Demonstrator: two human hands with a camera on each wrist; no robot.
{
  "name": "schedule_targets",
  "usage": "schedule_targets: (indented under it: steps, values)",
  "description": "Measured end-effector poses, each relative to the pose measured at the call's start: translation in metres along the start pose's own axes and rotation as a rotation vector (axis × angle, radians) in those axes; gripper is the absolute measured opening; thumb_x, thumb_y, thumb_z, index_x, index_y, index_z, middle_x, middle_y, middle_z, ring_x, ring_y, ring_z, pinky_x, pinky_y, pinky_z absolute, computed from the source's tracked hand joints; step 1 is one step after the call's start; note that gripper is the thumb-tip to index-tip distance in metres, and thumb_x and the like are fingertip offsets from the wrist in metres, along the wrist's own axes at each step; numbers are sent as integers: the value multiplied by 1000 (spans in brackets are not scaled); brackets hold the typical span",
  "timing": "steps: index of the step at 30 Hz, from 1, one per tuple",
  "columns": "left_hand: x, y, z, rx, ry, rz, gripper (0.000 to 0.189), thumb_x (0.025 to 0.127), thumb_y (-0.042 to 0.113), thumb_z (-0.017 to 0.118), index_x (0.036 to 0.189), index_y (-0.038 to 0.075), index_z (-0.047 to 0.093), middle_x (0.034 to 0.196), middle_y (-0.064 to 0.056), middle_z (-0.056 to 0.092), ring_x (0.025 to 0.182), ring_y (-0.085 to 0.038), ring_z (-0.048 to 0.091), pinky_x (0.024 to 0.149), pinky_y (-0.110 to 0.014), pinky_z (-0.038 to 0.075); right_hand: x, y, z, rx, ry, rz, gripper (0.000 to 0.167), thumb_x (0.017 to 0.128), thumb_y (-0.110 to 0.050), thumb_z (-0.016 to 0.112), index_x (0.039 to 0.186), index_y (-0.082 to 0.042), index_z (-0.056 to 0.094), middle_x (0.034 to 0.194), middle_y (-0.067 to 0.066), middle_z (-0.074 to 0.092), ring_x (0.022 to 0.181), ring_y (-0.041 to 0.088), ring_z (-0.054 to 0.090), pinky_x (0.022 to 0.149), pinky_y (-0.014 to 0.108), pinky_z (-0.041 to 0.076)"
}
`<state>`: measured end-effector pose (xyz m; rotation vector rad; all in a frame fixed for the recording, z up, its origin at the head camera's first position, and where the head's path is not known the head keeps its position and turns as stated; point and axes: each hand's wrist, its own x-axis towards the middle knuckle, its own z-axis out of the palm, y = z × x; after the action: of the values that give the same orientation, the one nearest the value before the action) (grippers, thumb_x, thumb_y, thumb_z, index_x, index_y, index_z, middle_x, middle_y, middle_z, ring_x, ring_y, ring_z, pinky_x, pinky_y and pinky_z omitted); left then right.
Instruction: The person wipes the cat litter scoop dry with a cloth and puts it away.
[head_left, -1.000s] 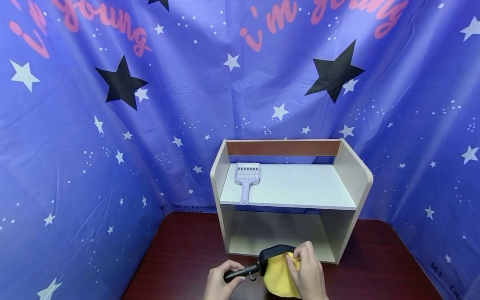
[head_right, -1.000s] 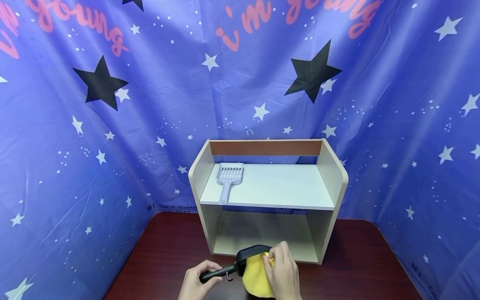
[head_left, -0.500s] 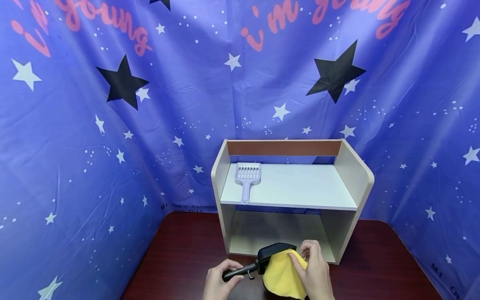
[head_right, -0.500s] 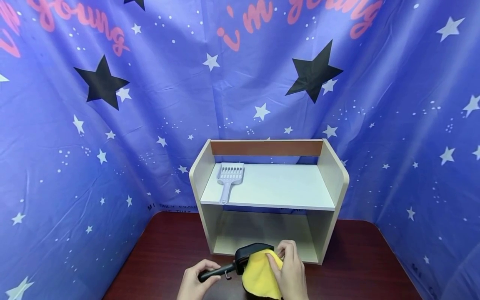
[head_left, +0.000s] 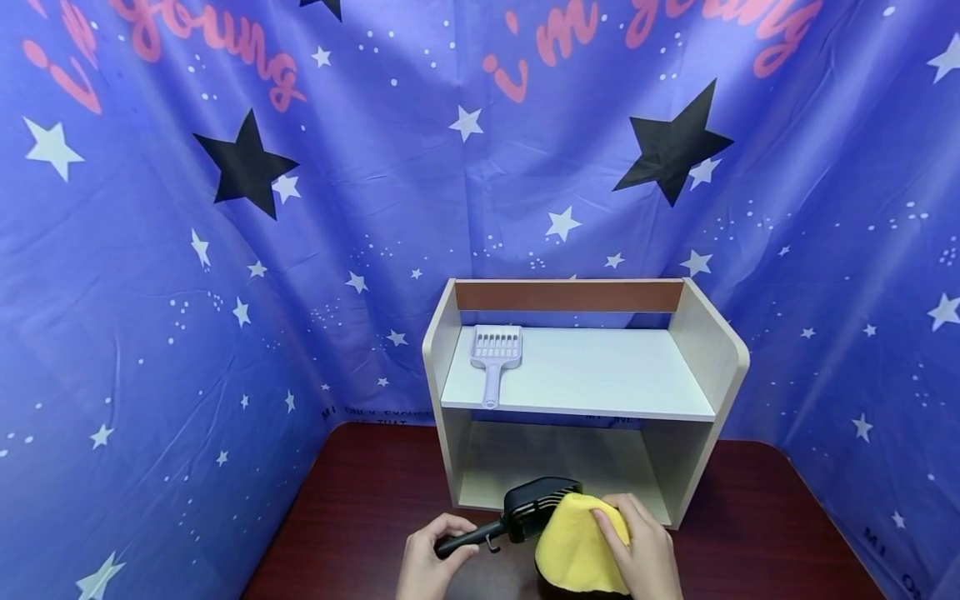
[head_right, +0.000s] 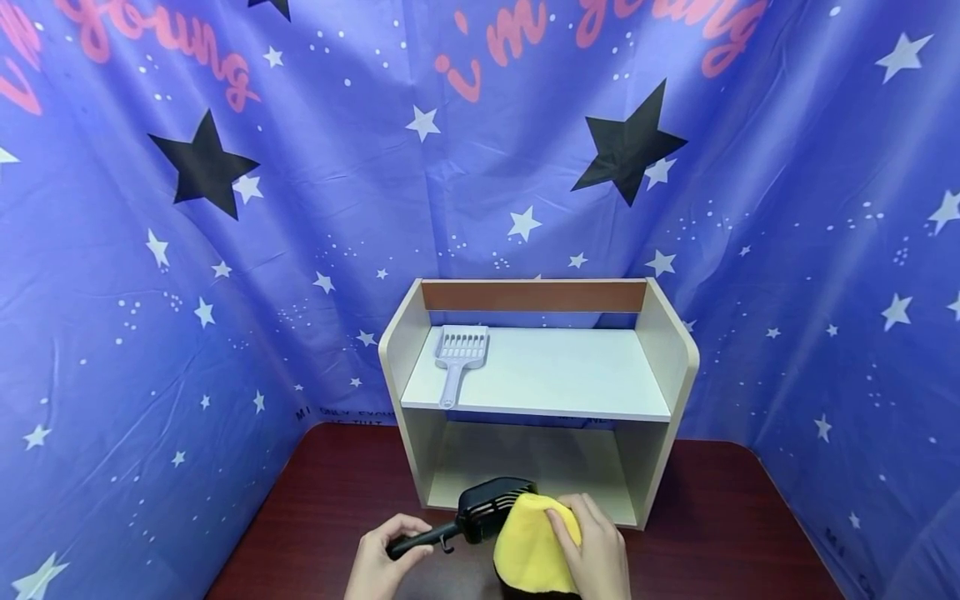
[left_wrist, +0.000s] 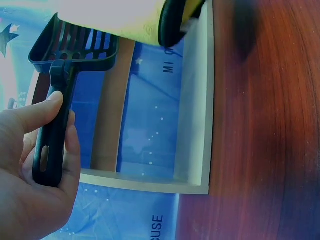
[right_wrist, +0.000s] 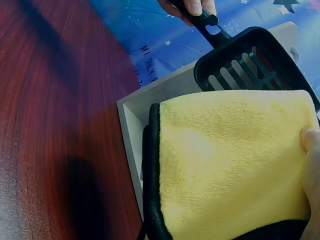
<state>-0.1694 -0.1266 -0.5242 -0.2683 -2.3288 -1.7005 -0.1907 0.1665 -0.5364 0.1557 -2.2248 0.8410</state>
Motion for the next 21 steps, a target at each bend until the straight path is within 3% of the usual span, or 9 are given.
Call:
schedule_targets:
  steps: [5, 10, 15, 21]
  values:
    - [2, -1, 1, 23, -2, -29, 25, 71, 7, 85, 91, 14, 73, 76, -3, 74, 67, 4, 57, 63, -19, 47, 3, -3, -3, 64, 11, -150, 29, 72, -10, 86, 89, -25, 67, 85, -18, 59, 69, -5, 51, 61, 14, 41]
    - [2, -2, 4, 40, -7, -14, 25, 71, 7, 85, 91, 14, 73, 76, -3, 74, 67, 5, 58, 63, -18, 48, 7, -9, -3, 71, 38, -278, 29, 66, -15, 89, 87, -23, 70, 83, -16, 58, 68, -1, 50, 59, 16, 41]
    - [1, -4, 8, 45, -13, 19, 24, 71, 5, 84, 90, 14, 72, 75, -2, 74, 67, 5, 57, 63, -18, 48, 6, -13, 0, 70, 39, -303, 22, 72, -28, 85, 86, -22, 70, 82, -15, 58, 67, 3, 47, 61, 18, 39]
    - [0, -4, 13, 48, -26, 42, 23, 72, 4, 83, 91, 13, 72, 76, -3, 74, 68, 6, 57, 63, -19, 49, 4, -19, 5, 96, 57, -311, 22, 72, -28, 85, 83, -21, 68, 82, -12, 61, 69, 8, 53, 65, 22, 40]
